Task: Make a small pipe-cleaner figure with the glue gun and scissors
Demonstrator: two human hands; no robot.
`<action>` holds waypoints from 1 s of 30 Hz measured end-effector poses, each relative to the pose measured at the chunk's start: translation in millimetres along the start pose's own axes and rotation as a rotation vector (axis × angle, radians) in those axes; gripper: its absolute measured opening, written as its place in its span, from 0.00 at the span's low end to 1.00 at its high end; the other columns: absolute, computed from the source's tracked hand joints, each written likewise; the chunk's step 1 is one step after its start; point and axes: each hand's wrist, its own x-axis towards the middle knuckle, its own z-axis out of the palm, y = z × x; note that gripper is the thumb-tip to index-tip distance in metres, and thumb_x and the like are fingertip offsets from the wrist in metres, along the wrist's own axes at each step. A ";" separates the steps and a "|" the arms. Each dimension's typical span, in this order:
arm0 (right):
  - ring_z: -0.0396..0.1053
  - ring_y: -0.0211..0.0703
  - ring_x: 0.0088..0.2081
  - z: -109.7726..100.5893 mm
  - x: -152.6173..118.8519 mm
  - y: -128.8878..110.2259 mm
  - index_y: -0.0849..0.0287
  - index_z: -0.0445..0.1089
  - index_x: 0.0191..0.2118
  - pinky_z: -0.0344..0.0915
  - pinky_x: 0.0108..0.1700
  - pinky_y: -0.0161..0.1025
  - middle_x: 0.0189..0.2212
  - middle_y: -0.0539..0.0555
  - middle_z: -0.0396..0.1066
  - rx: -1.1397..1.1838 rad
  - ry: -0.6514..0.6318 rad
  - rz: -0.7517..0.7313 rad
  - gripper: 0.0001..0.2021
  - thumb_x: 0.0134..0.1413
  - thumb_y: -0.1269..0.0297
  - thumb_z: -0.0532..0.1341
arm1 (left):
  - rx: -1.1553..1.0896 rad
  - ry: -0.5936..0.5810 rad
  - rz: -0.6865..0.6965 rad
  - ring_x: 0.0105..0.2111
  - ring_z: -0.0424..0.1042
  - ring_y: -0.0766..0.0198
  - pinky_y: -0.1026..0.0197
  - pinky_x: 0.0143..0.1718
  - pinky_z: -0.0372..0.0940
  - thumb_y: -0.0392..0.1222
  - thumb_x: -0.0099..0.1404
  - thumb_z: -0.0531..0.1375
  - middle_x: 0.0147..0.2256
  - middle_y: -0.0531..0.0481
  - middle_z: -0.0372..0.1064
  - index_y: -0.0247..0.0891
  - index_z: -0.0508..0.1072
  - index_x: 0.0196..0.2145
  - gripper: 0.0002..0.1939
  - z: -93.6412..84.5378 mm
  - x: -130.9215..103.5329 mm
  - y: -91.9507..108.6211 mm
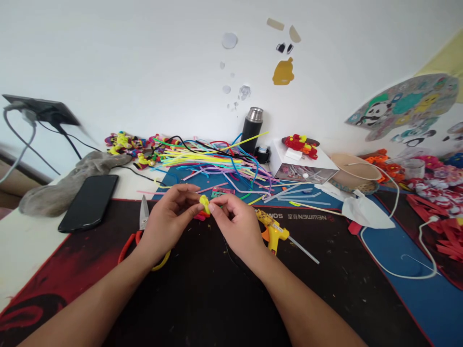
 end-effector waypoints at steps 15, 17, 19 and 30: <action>0.74 0.42 0.29 13.2 -5.3 8.4 0.52 0.80 0.45 0.57 0.32 0.38 0.30 0.49 0.80 -0.473 -0.171 -0.048 0.05 0.69 0.62 0.66 | -0.246 0.216 -0.028 0.37 0.79 0.60 0.59 0.41 0.73 0.44 0.57 0.76 0.35 0.52 0.79 0.41 0.75 0.47 0.22 -11.4 15.4 9.0; 0.79 0.45 0.34 17.4 -5.1 5.8 0.52 0.80 0.47 0.60 0.34 0.38 0.36 0.51 0.84 -0.564 -0.202 -0.054 0.06 0.70 0.62 0.65 | -0.257 0.204 -0.030 0.37 0.79 0.60 0.58 0.42 0.74 0.44 0.57 0.76 0.35 0.52 0.79 0.41 0.75 0.46 0.22 -10.2 14.8 9.6; 0.81 0.48 0.37 20.9 -2.9 3.3 0.53 0.79 0.48 0.62 0.36 0.40 0.39 0.53 0.85 -0.650 -0.222 -0.051 0.07 0.71 0.61 0.65 | -0.263 0.189 -0.029 0.37 0.79 0.60 0.58 0.42 0.74 0.44 0.58 0.76 0.35 0.52 0.79 0.41 0.75 0.46 0.21 -9.7 14.0 10.5; 0.82 0.55 0.38 29.9 6.0 3.1 0.57 0.79 0.47 0.65 0.36 0.42 0.37 0.59 0.84 -0.893 -0.331 0.013 0.09 0.71 0.60 0.64 | -0.325 0.150 -0.030 0.37 0.79 0.60 0.58 0.41 0.75 0.46 0.57 0.77 0.36 0.52 0.78 0.41 0.75 0.47 0.23 -9.8 12.6 11.9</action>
